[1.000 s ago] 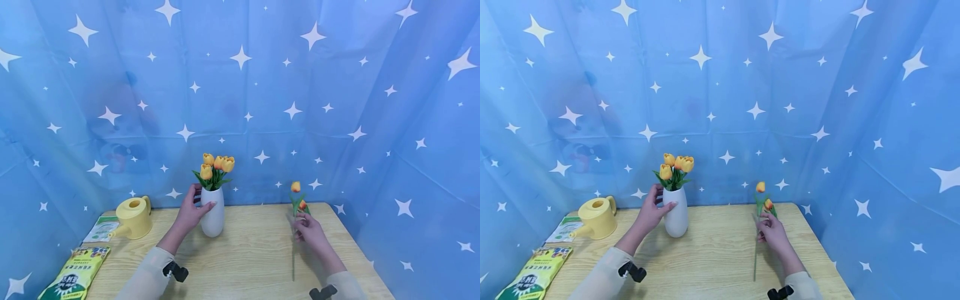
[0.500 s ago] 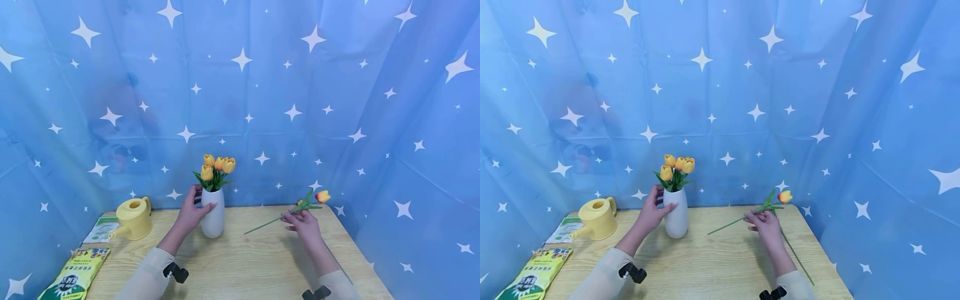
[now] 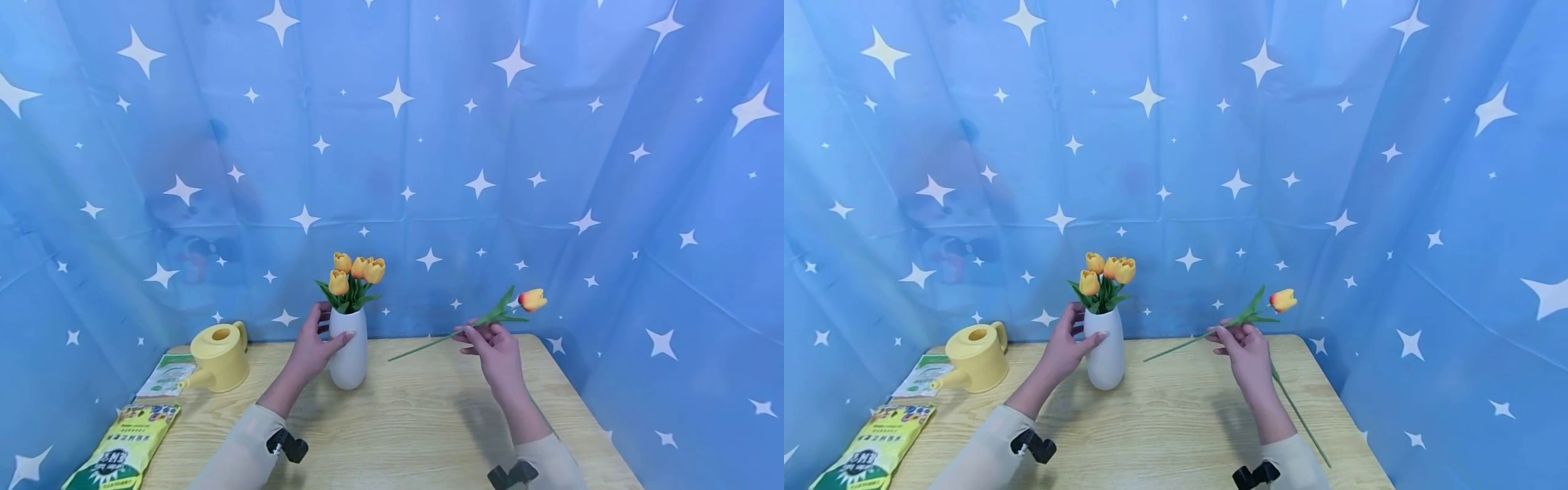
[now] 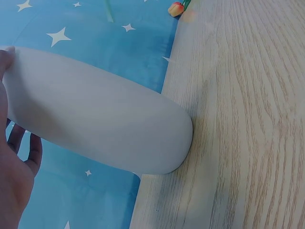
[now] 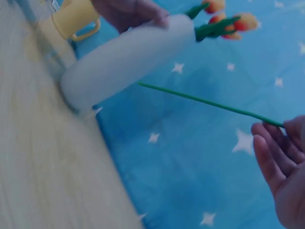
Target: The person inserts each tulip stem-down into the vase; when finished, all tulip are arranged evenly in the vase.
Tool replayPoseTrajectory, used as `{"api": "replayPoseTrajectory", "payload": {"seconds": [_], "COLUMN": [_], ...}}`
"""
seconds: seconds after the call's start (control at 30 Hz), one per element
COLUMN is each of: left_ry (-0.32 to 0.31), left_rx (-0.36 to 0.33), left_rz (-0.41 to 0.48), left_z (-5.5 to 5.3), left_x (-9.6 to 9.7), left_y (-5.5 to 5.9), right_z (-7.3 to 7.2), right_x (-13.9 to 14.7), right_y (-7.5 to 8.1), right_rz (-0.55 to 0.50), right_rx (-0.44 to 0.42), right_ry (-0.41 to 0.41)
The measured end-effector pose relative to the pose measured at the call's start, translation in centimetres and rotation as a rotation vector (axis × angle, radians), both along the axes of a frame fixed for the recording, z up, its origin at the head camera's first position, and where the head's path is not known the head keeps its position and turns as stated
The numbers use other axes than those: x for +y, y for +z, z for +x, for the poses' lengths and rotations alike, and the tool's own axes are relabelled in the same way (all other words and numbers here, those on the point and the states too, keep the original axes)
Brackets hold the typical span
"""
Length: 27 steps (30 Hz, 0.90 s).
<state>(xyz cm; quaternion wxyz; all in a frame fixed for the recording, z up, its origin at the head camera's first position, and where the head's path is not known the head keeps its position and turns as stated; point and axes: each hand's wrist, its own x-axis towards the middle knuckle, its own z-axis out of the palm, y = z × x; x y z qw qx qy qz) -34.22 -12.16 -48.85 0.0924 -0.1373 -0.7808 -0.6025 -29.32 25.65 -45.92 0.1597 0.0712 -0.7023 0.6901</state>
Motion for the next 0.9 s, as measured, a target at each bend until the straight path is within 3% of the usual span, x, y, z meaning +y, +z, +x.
{"api": "replayPoseTrajectory", "payload": {"seconds": [0.53,0.77,0.9], "left_ry": [0.000,-0.002,-0.004], "left_rx": [0.020,0.020,0.026], "left_rz": [-0.010,-0.015,-0.013], "left_z": [0.0,-0.1,-0.1], "left_x": [-0.1,-0.1,-0.2], "left_y": [-0.1,-0.2,-0.2], "right_z": [0.6,0.6,0.6], "right_x": [-4.2,-6.5,-7.7], "right_y": [7.0,9.1,9.8], "right_rz": [-0.056,-0.073,-0.023], "right_rx": [0.306,0.367,0.415], "right_ry": [-0.027,0.010,0.023]}}
